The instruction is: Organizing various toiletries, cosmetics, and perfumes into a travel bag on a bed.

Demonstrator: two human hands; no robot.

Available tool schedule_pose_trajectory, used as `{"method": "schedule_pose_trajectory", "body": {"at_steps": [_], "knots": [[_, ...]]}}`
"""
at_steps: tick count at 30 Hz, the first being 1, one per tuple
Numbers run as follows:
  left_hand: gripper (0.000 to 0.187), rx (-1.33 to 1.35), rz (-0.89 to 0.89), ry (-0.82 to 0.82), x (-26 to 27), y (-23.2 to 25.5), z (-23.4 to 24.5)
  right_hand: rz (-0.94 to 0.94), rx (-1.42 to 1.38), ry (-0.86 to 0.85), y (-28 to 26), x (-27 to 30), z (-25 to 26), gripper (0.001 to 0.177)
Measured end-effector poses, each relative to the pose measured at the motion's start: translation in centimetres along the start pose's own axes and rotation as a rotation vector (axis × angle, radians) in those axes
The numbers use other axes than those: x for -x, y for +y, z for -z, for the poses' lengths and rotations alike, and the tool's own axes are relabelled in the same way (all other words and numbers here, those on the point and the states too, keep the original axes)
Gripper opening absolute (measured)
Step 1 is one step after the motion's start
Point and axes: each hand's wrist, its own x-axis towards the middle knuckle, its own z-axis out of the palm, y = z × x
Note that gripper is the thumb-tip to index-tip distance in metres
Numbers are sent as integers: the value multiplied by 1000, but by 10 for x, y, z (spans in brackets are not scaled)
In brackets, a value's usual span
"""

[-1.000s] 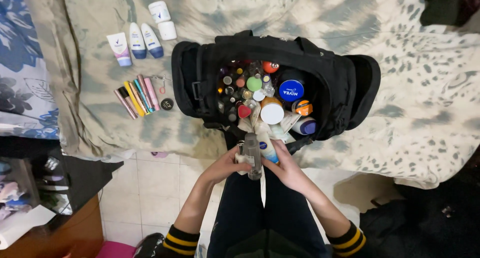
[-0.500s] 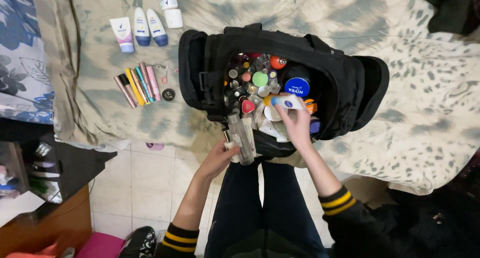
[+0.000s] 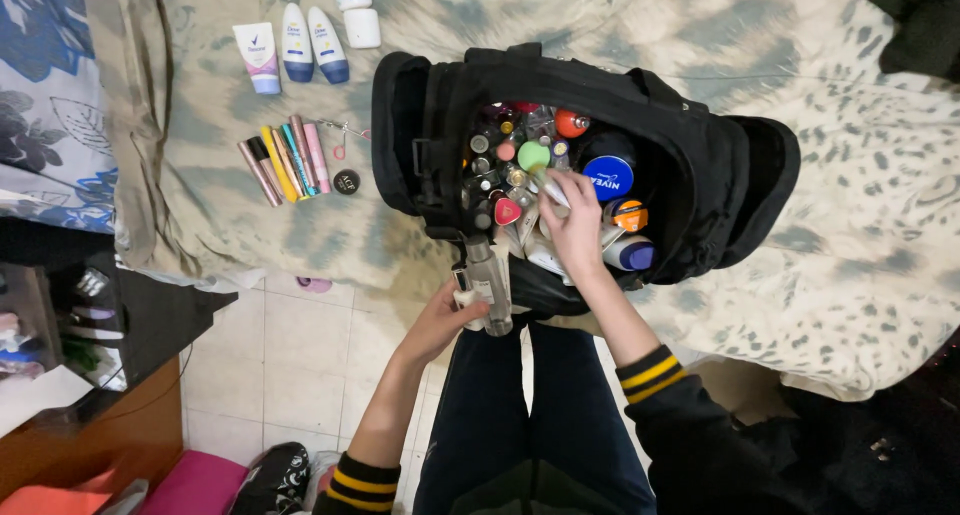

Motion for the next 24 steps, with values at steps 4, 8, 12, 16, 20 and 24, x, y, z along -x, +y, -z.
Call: {"method": "schedule_pose_trajectory", "body": {"at_steps": [4,8,12,16,20,24], "knots": [[52,13,9,9,-1,-5,7,-102,-13,-58,-10,-1,7,35],[51,25,14,-2,-1,5,3,-229,-56,-112,-6,-10,1,33],[48,14,18,8,-3,0,6,-251,72,-237,17,-5,-7,37],[48,13,5,10,-7,0,6,-134,59,-192,3,1,8,40],[51,-3,-8,-21,-11,6,6,-87,80,-122,-42,-3,40,50],[53,-119,44,-66,-14,7,8,107,-170,-276,-69,6,64,42]]}}
